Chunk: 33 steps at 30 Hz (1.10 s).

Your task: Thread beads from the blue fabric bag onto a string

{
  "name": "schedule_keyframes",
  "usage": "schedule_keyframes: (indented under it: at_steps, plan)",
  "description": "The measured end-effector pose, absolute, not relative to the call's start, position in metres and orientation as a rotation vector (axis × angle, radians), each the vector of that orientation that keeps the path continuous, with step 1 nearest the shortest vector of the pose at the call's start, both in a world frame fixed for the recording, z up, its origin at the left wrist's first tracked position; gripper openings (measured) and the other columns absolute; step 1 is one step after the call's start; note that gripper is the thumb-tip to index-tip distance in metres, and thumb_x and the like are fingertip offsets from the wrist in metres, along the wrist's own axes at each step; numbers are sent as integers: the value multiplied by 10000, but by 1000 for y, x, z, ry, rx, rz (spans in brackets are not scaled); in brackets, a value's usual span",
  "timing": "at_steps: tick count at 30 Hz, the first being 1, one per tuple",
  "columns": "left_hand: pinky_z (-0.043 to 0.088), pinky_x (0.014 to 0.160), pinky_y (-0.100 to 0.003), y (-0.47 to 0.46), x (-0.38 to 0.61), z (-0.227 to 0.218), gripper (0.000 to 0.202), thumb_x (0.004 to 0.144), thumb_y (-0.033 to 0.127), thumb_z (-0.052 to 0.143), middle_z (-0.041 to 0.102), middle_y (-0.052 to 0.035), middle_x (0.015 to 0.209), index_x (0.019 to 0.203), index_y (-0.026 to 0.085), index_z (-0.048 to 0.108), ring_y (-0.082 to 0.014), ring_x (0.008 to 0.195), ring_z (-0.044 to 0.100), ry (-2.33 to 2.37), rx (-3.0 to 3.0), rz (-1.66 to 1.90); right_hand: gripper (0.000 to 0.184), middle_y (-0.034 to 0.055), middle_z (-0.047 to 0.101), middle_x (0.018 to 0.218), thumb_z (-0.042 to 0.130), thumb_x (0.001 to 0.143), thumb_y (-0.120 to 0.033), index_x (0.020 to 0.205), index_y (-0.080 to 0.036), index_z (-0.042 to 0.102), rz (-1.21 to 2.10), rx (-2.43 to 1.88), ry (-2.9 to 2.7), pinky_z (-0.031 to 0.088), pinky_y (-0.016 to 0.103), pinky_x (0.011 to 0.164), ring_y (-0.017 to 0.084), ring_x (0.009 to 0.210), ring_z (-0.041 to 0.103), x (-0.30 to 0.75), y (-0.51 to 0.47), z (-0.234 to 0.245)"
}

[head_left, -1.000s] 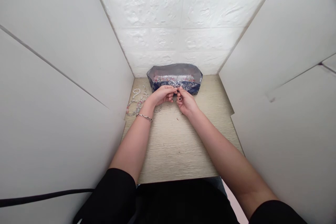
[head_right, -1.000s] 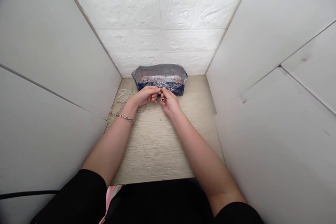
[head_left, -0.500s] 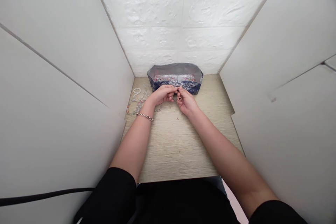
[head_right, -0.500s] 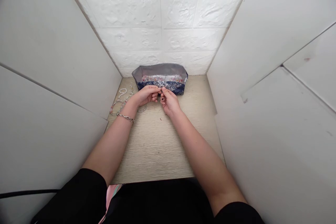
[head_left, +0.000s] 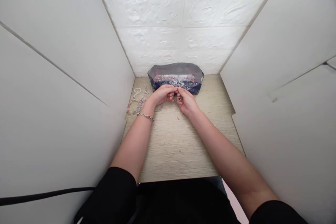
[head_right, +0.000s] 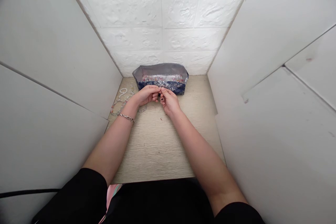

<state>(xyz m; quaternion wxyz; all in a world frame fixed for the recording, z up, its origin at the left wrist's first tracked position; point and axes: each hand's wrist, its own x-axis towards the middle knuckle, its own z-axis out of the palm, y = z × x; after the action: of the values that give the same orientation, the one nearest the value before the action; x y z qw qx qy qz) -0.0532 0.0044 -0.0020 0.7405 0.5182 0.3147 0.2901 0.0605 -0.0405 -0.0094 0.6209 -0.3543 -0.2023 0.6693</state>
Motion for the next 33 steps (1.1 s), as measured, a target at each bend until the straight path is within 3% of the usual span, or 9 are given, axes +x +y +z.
schedule_keyframes:
  at_steps: [8,14,22,29,33]
  plan:
    - [406,456,-183,6,-55,-4,221,695,296,609,463,38,446,629,109,510,-36,395,440,694,1117,632,94,-64,451,464,578,682,-185,742,-128,533,1491,-863,-478,194,112,315,5,348,341,59,-40,-10]
    - [421,463,-167,6,-55,-2,214,684,282,620,600,-32,614,715,74,582,-42,448,511,735,1118,627,136,-51,480,491,592,657,-204,760,-121,558,1448,-871,-502,199,121,328,3,367,337,59,-40,-10]
    - [415,460,-171,5,-54,0,171,697,257,598,592,-19,617,702,86,590,-33,439,492,752,1130,614,141,-61,448,472,589,655,-257,692,-134,533,1352,-924,-547,201,137,339,11,370,317,57,-40,-14]
    - [403,496,-182,4,-55,2,141,714,243,561,557,-12,640,750,107,553,-37,488,487,731,1109,586,145,-42,474,501,558,689,-293,661,-153,582,1004,-1065,-952,283,145,421,35,462,383,63,-43,-9]
    - [393,526,-183,5,-55,0,136,718,241,559,531,-1,637,760,113,540,-37,524,476,676,1092,554,100,-57,430,479,539,708,-240,679,-144,549,1174,-1042,-710,229,144,376,22,402,335,59,-45,-3]
